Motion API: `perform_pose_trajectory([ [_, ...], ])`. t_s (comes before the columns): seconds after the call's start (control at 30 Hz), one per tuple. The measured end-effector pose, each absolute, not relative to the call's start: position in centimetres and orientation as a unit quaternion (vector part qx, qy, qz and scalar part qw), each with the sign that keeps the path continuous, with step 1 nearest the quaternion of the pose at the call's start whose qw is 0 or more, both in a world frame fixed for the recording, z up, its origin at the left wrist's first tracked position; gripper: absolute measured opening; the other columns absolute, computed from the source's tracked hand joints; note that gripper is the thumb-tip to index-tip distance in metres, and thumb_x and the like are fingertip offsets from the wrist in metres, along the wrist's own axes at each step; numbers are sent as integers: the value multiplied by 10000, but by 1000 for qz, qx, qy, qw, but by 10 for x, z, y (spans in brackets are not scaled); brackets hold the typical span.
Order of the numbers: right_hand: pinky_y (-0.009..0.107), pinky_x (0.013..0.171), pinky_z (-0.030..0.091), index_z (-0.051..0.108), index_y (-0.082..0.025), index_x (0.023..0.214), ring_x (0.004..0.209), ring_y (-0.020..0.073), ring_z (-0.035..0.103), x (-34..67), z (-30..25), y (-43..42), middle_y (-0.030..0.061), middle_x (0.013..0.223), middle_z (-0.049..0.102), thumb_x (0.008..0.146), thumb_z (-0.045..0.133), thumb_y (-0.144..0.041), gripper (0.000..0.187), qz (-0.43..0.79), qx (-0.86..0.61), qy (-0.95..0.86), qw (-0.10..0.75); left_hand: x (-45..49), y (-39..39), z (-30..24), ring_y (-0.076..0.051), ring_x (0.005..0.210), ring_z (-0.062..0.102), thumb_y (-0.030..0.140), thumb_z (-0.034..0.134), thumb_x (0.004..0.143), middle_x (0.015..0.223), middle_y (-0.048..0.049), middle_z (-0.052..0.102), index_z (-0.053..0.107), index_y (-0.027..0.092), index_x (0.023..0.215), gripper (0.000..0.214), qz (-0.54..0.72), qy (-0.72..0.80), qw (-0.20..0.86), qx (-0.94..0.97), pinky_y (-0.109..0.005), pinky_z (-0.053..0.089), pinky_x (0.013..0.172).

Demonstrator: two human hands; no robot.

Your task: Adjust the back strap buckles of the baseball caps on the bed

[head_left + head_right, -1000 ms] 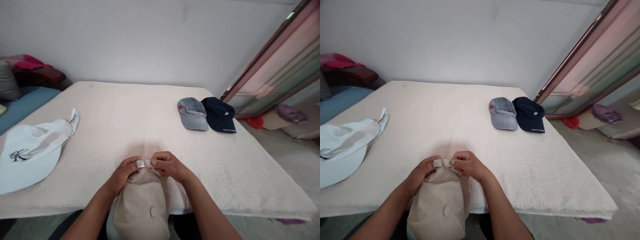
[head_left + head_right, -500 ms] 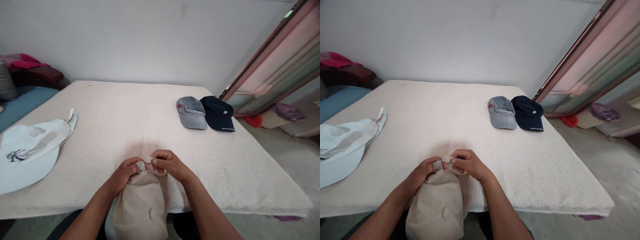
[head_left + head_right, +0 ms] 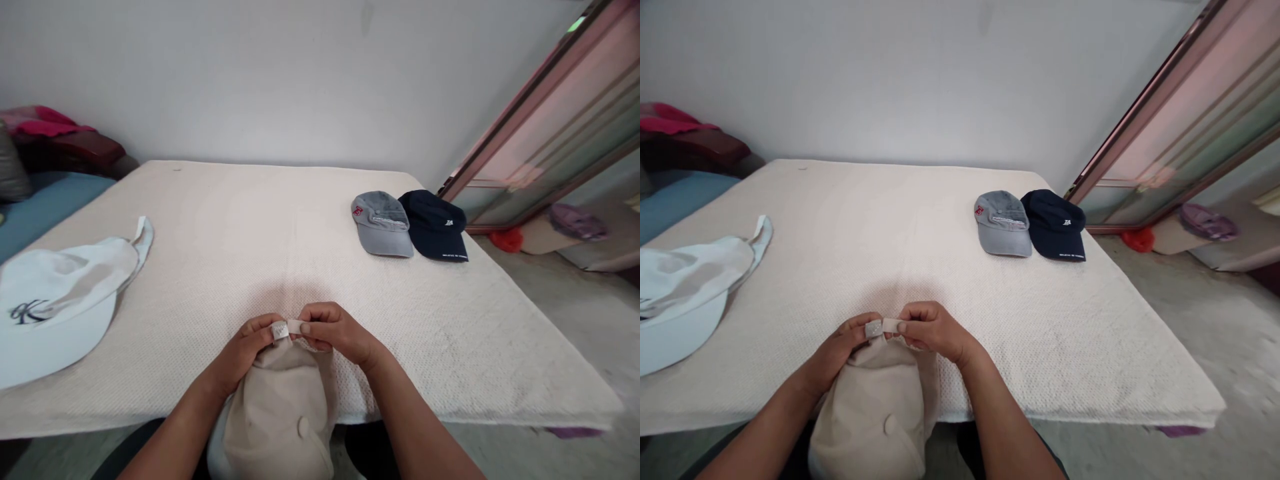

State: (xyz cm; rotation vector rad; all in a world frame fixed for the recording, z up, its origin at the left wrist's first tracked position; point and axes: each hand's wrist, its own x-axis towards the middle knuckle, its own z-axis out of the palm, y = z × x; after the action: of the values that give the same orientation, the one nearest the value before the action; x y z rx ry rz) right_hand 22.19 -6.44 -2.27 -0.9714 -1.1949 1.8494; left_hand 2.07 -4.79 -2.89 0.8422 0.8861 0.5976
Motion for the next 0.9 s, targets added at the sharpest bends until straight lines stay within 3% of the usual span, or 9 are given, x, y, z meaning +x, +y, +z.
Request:
perform_pose_trajectory([
  [0.47,197,439,205,603,-152,699,471,51,302,225,-24,-65,-65,519,412,783,641,-332,202,688,-400,-517,314,20,-46,-24,-109,530,371,280,554,784,574,18,475,645,157,699,174,236,399,736,494,-213,279,499],
  [0.9,206,467,218,577,-150,668,513,59,314,227,-23,-65,-55,560,423,775,645,-346,233,670,-417,-540,292,17,-47,-29,-77,509,346,302,627,782,589,36,460,626,158,760,146,205,374,778,461,-194,241,486],
])
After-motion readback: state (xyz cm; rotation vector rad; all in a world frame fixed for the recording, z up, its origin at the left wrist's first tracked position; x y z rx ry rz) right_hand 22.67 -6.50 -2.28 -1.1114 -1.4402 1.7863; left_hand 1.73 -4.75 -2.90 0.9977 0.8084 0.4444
